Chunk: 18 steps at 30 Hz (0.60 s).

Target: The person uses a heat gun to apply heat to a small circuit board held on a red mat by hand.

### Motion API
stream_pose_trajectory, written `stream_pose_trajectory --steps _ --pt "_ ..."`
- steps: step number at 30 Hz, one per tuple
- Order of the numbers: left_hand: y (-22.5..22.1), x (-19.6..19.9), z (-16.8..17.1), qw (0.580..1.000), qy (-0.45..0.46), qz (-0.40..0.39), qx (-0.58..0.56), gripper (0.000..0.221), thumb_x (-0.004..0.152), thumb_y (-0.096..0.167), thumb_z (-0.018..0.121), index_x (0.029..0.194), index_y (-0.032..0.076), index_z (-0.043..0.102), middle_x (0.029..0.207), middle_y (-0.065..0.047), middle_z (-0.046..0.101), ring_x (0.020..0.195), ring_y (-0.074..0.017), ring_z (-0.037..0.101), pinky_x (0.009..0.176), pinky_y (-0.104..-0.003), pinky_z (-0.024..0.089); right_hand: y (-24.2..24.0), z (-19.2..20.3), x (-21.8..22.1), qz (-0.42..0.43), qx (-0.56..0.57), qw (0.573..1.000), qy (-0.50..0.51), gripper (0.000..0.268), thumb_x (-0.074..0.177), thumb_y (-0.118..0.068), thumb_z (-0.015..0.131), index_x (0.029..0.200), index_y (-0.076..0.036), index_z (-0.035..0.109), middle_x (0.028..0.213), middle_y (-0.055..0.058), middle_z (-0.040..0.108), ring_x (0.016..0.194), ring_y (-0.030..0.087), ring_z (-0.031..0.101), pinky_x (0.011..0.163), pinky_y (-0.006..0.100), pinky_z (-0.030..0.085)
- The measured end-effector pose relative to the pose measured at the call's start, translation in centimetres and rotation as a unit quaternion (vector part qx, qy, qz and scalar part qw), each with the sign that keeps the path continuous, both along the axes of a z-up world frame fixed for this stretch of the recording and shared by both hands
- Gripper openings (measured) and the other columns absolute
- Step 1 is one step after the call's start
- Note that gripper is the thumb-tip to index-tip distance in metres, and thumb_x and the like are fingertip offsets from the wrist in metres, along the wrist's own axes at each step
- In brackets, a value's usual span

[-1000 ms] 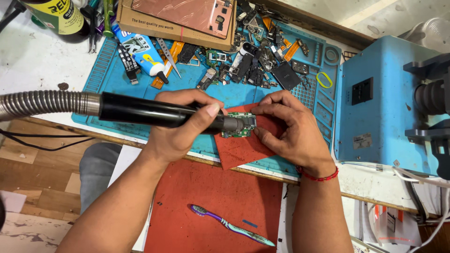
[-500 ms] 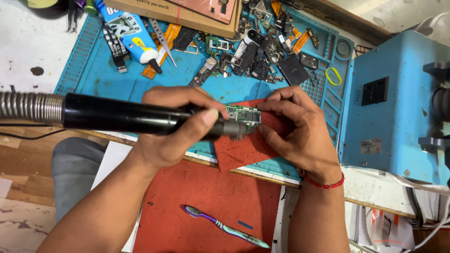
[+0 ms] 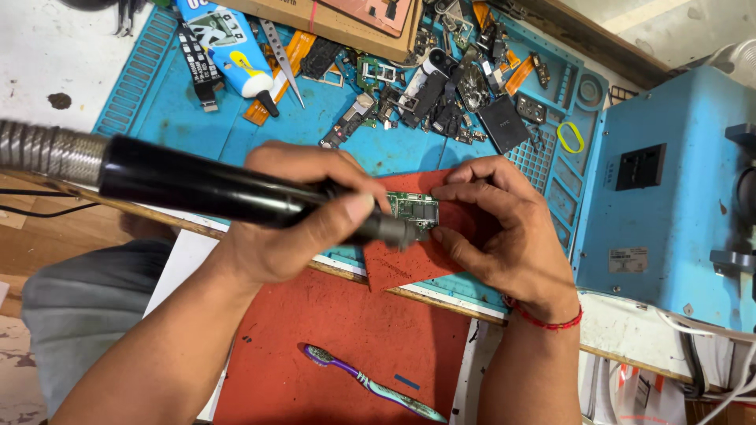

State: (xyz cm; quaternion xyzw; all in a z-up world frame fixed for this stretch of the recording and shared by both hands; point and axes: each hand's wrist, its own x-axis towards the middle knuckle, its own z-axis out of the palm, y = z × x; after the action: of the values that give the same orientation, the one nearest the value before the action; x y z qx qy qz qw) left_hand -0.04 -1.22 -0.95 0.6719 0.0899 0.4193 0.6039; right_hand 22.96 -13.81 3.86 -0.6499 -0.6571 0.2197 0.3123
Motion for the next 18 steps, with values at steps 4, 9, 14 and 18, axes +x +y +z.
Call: stream_pose_trajectory --steps 4,9,14,18 --pt "-0.24 0.03 0.07 0.998 -0.009 0.069 -0.002 0.032 0.104 0.03 0.066 0.099 -0.001 0.073 0.09 -0.011 0.076 0.078 -0.0131 0.074 0.074 -0.026 0.06 -0.16 -0.11 0.14 -0.002 -0.001 1.0 -0.006 0.042 0.071 0.003 0.083 0.112 -0.001 0.074 0.117 0.009 0.061 0.111 0.021 0.064 0.097 0.03 0.053" --pt "-0.04 0.11 0.07 0.996 -0.014 0.087 -0.01 0.031 0.102 0.031 0.065 0.1 0.002 0.073 0.093 -0.01 0.077 0.076 -0.0129 0.076 0.073 -0.025 0.062 0.06 0.11 0.06 0.008 0.005 1.0 -0.002 0.043 0.07 0.003 0.083 0.112 -0.001 0.074 0.117 0.009 0.06 0.112 0.021 0.063 0.098 0.03 0.052" --pt "-0.05 -0.17 -0.13 0.999 0.003 0.027 0.031 0.03 0.1 0.029 0.064 0.1 0.002 0.075 0.091 -0.01 0.077 0.076 -0.014 0.073 0.07 -0.026 0.058 0.09 0.3 0.01 -0.011 -0.005 1.0 -0.015 0.041 0.068 0.003 0.082 0.108 -0.001 0.074 0.117 0.009 0.061 0.11 0.02 0.064 0.095 0.029 0.053" --pt "-0.11 -0.18 0.19 0.996 -0.023 0.074 -0.037 0.029 0.105 0.026 0.063 0.105 0.0 0.073 0.092 -0.012 0.077 0.082 -0.0154 0.074 0.077 -0.028 0.06 -0.01 0.19 0.0 -0.006 0.014 1.0 -0.018 0.04 0.07 0.002 0.083 0.108 -0.001 0.073 0.116 0.009 0.061 0.109 0.02 0.064 0.096 0.03 0.053"
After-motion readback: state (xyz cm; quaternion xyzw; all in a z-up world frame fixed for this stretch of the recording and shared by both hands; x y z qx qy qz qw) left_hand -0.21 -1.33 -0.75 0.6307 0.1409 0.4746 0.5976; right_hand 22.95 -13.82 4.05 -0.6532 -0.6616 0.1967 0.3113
